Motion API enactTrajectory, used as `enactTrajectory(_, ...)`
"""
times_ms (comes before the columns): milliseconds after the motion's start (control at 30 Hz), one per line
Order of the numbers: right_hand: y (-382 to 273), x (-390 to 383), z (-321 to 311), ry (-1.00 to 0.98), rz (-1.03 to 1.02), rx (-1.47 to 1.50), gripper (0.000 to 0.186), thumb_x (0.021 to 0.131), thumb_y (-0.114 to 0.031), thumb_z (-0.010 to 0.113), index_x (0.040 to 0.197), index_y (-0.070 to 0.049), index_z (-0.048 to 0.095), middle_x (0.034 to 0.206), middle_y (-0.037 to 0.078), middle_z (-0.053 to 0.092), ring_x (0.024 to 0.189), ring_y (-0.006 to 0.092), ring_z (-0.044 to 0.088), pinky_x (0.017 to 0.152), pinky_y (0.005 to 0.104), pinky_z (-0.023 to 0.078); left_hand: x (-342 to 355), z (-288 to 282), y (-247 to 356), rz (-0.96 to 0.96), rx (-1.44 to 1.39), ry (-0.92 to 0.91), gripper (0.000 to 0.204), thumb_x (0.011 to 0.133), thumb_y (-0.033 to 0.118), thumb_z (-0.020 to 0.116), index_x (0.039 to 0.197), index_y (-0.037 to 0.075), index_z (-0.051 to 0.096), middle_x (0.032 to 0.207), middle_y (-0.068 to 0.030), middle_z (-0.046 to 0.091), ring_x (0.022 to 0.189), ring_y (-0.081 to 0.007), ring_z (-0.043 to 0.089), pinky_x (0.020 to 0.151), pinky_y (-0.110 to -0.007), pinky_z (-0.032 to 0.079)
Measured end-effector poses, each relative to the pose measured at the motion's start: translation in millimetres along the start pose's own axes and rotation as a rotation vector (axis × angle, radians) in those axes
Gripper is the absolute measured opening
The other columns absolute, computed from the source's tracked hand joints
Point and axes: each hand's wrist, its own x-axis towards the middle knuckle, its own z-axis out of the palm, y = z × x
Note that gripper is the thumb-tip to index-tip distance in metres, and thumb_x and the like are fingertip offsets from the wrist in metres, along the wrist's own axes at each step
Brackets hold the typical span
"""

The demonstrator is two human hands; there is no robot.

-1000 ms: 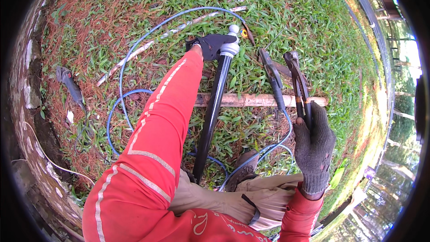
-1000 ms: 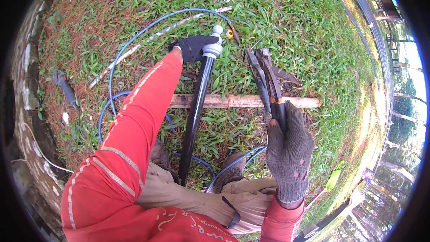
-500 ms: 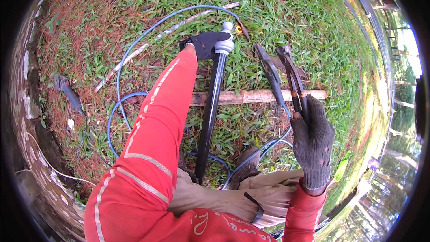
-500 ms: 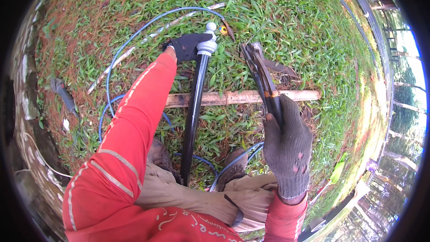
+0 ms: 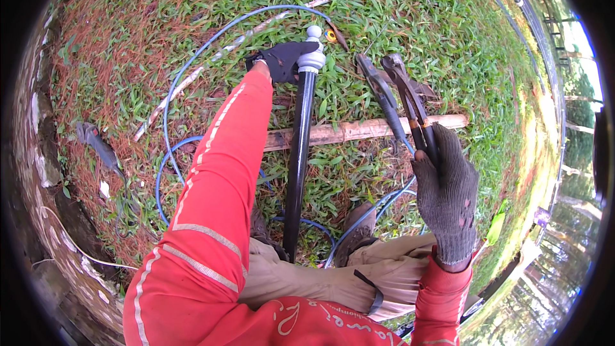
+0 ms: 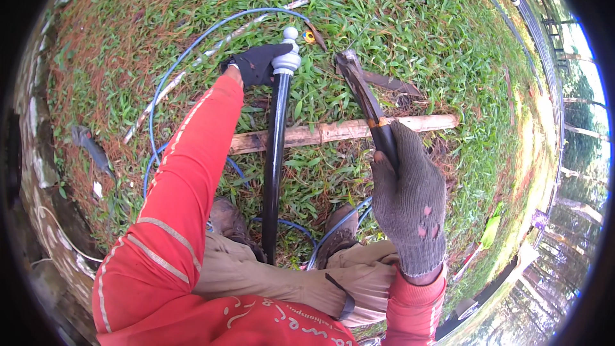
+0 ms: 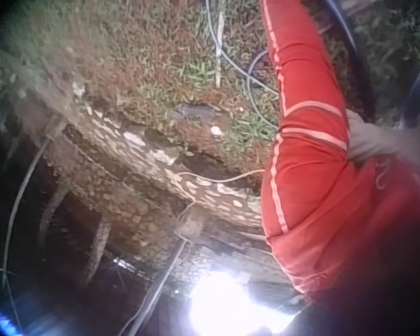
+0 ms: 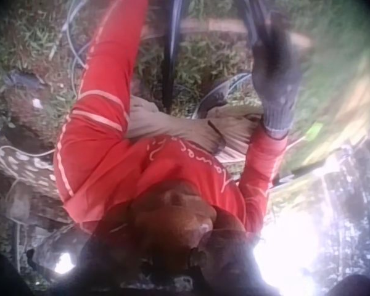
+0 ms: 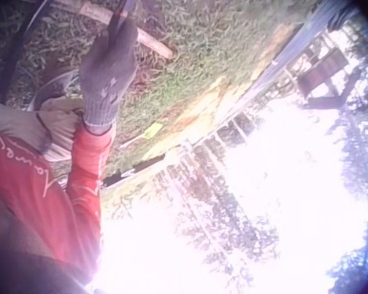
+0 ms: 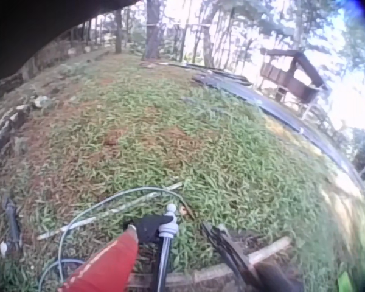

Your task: The person uses an electrode holder to perform arc welding on a joint between a black pipe and a grey fitting while crouching on the grass.

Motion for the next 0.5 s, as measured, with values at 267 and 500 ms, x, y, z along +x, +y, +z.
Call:
enactTrajectory(267,2,-2,2,0.008,0.010,-0.041,0.038,0.108,-0.016,0.073,0.142,-0.002,0.069,0.108,0.027,0.081,0.098,0.0470,0.082,0.083,0.0514,0.065,-1,0,3,-0.039,-0.112,-0.086,0.014,0.118,0.018,0.064,0.109,0.012,0.055,0.082,0.0084,0.043,0.065,-0.0047,0.043,0.058,-0.023,0.038)
enactTrajectory(500,1,-1,1,-0.018,0.002,-0.045,0.039,0.107,-0.015,0.074,0.143,0.000,0.068,0.110,0.028,0.081,0.099,0.0476,0.082,0.084,0.0514,0.065,1,-1,1,-0.030,-0.131,-0.041,0.013,0.118,0.017,0.065,0.109,0.012,0.056,0.081,0.0087,0.044,0.066,-0.0038,0.045,0.058,-0.023,0.038)
